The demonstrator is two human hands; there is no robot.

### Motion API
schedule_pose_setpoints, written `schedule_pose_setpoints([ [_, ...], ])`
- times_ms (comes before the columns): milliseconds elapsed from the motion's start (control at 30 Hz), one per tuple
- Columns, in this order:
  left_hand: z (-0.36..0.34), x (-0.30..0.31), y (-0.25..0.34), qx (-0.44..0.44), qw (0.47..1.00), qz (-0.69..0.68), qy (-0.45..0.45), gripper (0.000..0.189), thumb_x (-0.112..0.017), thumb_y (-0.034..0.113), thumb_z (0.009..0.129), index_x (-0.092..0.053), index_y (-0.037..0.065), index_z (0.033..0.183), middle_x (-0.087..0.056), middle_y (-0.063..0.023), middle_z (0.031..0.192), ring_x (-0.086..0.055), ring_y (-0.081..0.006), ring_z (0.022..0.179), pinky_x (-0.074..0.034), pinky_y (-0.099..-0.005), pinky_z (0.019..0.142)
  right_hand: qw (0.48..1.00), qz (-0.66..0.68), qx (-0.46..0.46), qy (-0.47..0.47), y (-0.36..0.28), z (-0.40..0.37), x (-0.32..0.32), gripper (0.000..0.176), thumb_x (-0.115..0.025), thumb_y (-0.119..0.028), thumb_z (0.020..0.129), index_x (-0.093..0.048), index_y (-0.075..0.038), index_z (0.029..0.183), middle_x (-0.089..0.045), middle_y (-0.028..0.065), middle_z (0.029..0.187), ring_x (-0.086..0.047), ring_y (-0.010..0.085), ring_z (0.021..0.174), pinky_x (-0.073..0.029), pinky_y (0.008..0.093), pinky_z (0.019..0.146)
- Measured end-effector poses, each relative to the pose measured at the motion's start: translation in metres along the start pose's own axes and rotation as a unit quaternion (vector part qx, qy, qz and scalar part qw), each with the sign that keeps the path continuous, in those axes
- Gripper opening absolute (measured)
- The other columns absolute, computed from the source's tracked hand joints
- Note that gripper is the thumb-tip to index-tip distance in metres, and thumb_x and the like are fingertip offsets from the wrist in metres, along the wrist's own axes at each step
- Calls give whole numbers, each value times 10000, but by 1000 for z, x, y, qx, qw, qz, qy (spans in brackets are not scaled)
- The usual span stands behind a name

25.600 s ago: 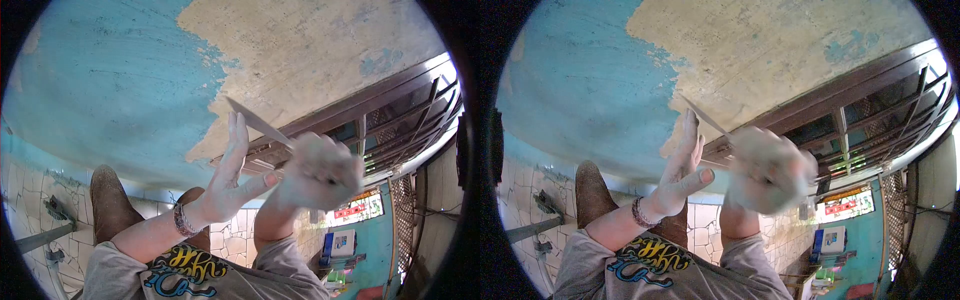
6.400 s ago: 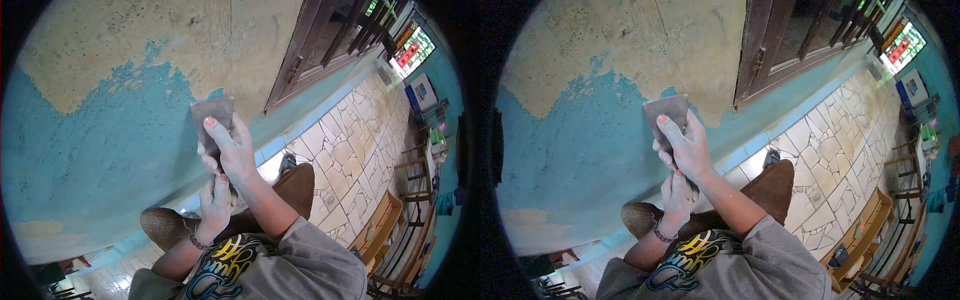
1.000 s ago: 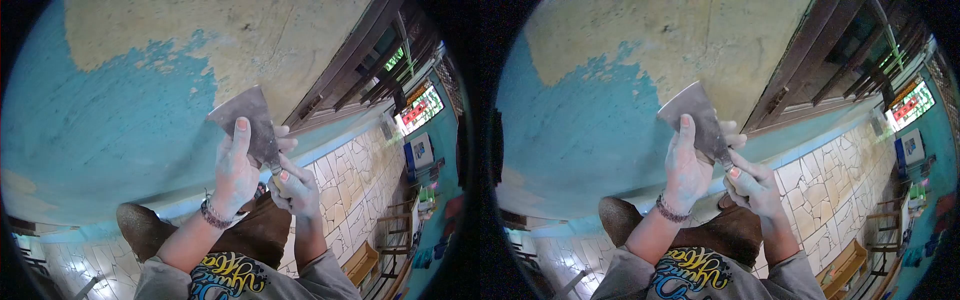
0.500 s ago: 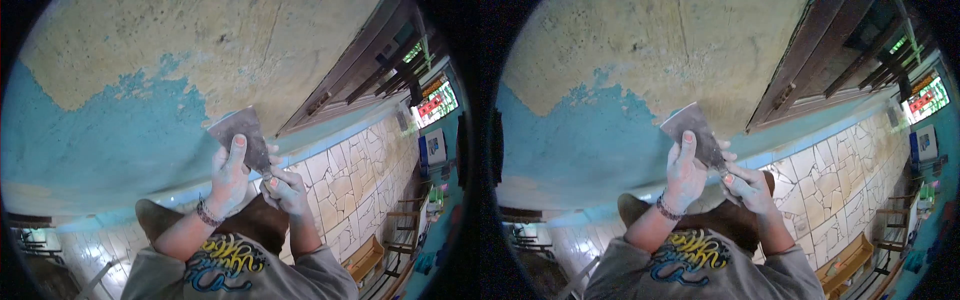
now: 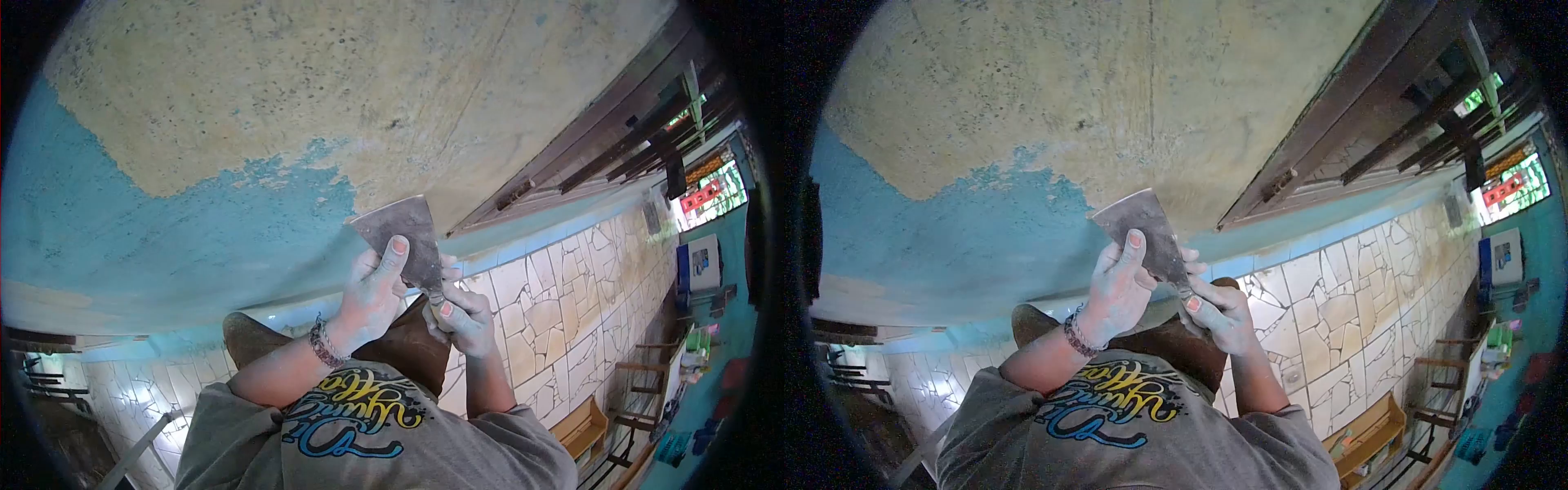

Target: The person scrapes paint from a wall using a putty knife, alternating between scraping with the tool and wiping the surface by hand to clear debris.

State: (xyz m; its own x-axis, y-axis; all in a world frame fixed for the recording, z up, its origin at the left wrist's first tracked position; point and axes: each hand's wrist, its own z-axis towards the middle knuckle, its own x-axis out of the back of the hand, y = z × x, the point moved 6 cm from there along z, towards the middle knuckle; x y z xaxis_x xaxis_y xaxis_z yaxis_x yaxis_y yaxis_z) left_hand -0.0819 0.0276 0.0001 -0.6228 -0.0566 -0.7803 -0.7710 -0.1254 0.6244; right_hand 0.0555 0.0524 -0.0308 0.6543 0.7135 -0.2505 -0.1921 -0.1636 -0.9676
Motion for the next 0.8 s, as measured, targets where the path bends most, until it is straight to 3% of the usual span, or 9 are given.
schedule_pose_setpoints([
  [233, 3, -4, -2, -2, 999, -36, 26, 426, -458, 365, 996, -514, -29, 1148, -629, -252, 1062, -635, -396, 1005, -519, -528, 895, 999, -32, -4, 4, -23, 0, -1, 411, -527, -149, 968, -498, 63, 1319, -507, 2, 633, -390, 57, 474, -282, 211, 427],
  [333, 6, -6, 5, -24, 1000, 1, -2, 439, -466, 379, 990, -513, -29, 1144, -633, -248, 1045, -642, -390, 989, -527, -530, 878, 999, -30, 0, 12, -28, 4, 1, 389, -518, -131, 970, -510, 63, 1308, -503, 1, 628, -389, 52, 478, -282, 209, 426],
  [533, 6, -5, 3, -46, 998, -10, 33, 447, -468, 391, 985, -524, -37, 1103, -645, -232, 1008, -658, -374, 952, -537, -526, 861, 999, -50, 4, 18, -32, 9, -4, 375, -535, -114, 966, -526, 35, 1309, -499, -13, 636, -379, 44, 483, -283, 203, 424],
  [667, 1, -13, 25, -96, 995, 11, -2, 454, -458, 408, 988, -539, -27, 1087, -661, -229, 981, -680, -359, 892, -543, -504, 838, 993, -112, 27, 37, -36, 7, -14, 368, -540, -128, 971, -535, 24, 1306, -487, -24, 627, -375, 36, 486, -281, 200, 424],
  [767, 7, -7, 1, -53, 997, 41, 43, 448, -454, 410, 988, -530, -19, 1093, -663, -226, 969, -683, -352, 884, -550, -516, 819, 998, -38, -32, 44, -34, 1, -2, 355, -566, -138, 963, -561, 16, 1283, -498, -21, 628, -397, 36, 498, -297, 201, 428],
  [800, 7, -9, 6, -71, 997, 10, 30, 430, -455, 396, 990, -526, -11, 1105, -663, -213, 946, -685, -343, 870, -552, -494, 825, 998, -35, -8, 43, -34, 3, -4, 351, -570, -136, 962, -565, 12, 1281, -503, -17, 636, -404, 37, 502, -304, 200, 429],
])
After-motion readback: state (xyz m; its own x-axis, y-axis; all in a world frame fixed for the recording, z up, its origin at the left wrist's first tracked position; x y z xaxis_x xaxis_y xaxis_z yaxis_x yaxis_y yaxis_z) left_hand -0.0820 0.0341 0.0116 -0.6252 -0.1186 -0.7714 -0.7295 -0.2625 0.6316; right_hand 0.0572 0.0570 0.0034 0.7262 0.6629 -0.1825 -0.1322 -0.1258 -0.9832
